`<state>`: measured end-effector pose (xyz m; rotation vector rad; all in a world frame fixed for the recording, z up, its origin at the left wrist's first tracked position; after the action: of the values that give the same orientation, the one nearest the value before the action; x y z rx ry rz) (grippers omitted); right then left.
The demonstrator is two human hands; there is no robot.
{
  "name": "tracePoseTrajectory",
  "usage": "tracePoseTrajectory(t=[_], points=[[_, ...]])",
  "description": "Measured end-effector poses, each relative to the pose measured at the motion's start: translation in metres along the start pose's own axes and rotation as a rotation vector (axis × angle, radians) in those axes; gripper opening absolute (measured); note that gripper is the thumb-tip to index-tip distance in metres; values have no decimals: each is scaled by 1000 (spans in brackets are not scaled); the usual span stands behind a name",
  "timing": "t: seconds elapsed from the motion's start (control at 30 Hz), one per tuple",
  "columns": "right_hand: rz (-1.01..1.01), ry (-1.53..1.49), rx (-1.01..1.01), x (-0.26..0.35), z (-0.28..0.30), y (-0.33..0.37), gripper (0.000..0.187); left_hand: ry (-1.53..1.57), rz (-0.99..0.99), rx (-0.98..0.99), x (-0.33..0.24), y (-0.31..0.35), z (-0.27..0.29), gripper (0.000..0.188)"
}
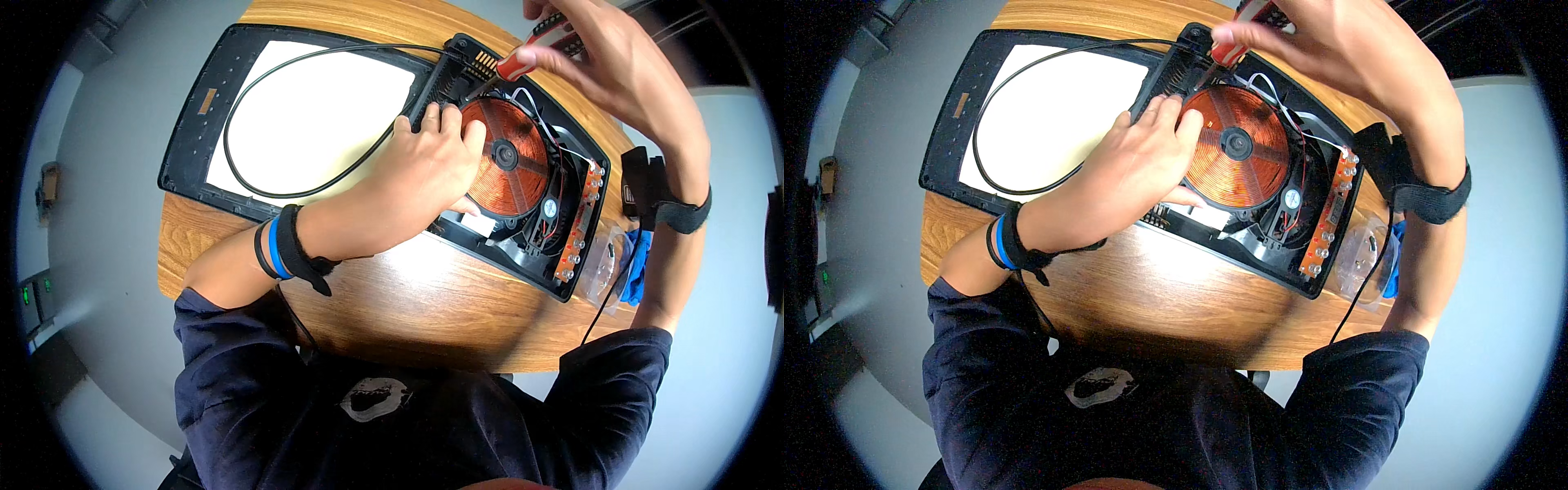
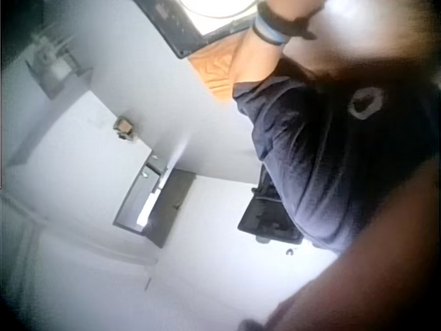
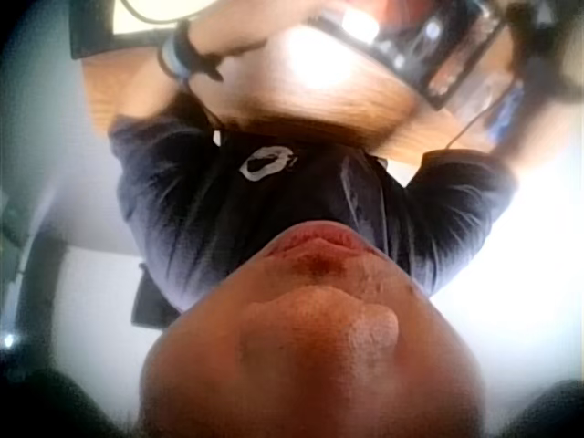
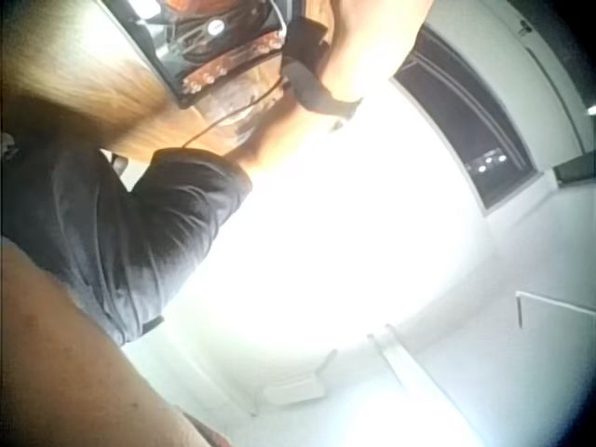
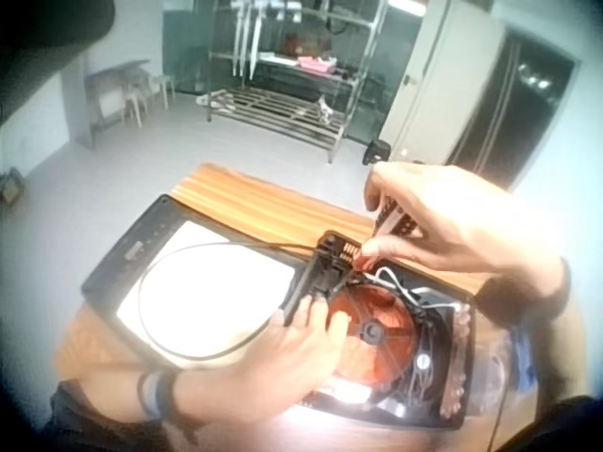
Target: The person reassembles a portable induction cooktop by placing the top cover over the internal components and securing it with screws. They then flip the unit over and continue fastening screws on the bottom casing using a screwdriver.
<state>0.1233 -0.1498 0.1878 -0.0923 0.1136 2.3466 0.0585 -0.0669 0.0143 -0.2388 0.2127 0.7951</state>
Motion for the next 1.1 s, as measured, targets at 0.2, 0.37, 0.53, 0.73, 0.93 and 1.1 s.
tracePoseTrajectory(t=[0.2,0.37,0.53,0.73,0.93,1.1], points=[[201,-107,-82,-1,-5,-5,36,-34,-47,-63,-4,-1,6,80],[-200,129,126,1,-4,-8,45,-32,-49,-75,-3,0,5,81],[229,-199,-35,10,-2,-5,40,-47,-30,-46,-1,2,4,85],[-333,88,76,-20,-18,-2,43,-106,-32,-64,-2,7,2,84],[-86,-189,114,-30,-15,11,38,-299,-77,-87,-18,21,1,86],[-12,-139,-19,-46,-40,9,34,-357,-238,-34,-37,35,1,69]])
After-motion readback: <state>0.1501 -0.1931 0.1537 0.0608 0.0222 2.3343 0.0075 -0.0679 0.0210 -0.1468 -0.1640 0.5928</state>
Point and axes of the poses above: each hand's wrist, its own y-axis away from the middle knuckle, its own z-axis out of the back of the hand, x = y × z, the point moved 9 cm from there along -y, towards the middle knuckle, and after that the axes turned 6 degrees about z, right-handed, at the moved point
